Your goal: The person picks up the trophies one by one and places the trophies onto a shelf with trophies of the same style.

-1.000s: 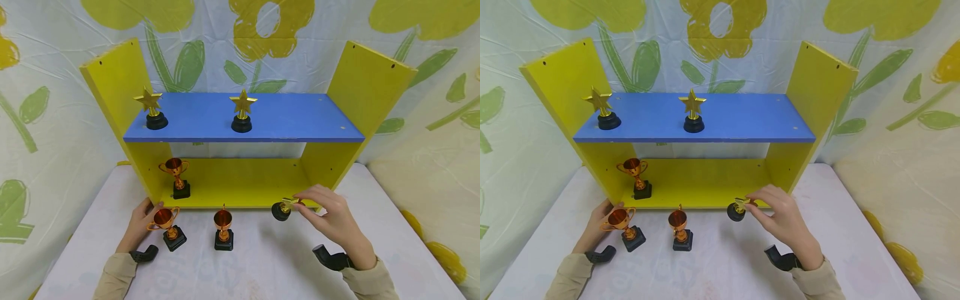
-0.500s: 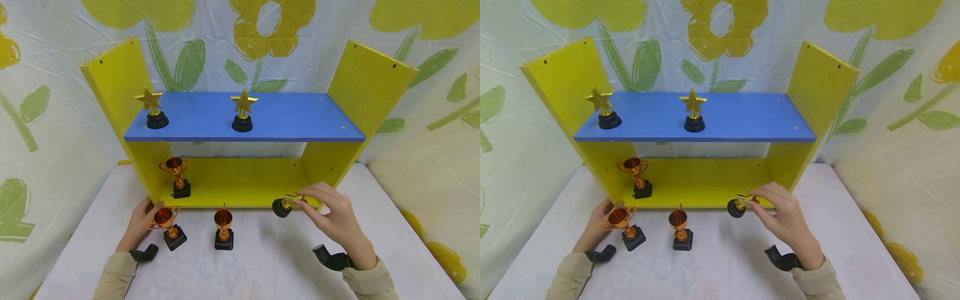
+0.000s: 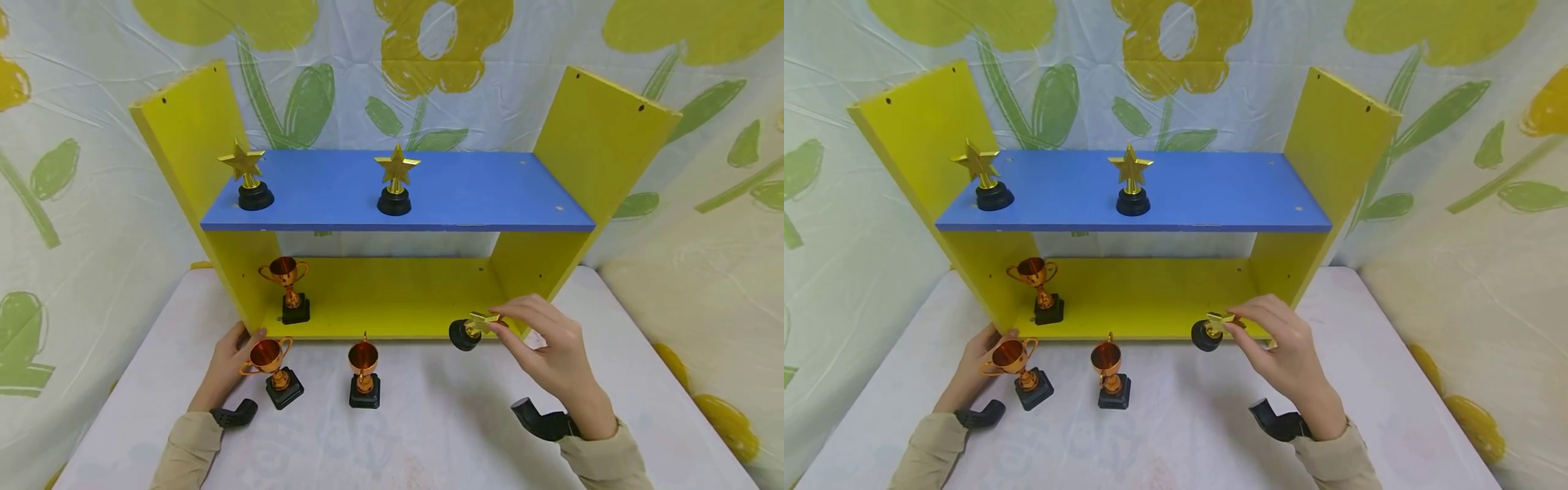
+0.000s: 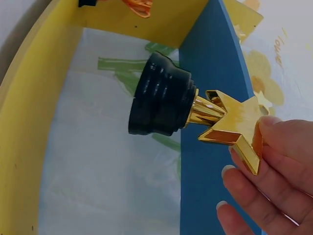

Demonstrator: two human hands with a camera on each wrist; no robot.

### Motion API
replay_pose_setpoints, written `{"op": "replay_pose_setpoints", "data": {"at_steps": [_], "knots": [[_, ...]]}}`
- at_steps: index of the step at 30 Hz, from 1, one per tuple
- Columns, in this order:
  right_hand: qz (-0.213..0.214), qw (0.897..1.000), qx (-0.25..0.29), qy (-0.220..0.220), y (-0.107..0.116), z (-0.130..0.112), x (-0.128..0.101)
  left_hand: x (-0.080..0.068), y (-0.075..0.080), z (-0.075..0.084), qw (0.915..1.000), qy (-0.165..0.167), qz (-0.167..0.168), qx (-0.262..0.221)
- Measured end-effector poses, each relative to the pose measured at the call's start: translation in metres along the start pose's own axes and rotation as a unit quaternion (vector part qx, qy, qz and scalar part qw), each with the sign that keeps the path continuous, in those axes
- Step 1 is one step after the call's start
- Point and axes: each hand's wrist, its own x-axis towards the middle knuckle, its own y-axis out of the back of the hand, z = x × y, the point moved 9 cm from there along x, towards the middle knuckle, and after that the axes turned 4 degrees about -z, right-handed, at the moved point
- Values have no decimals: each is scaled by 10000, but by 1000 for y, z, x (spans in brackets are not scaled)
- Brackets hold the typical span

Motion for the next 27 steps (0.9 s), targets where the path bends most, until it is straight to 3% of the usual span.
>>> {"op": "replay_pose_setpoints", "data": {"at_steps": [27], "knots": [[500,9986,43,155,9,-9,4,1,-2,0,9996,175,-96,-205]]}}
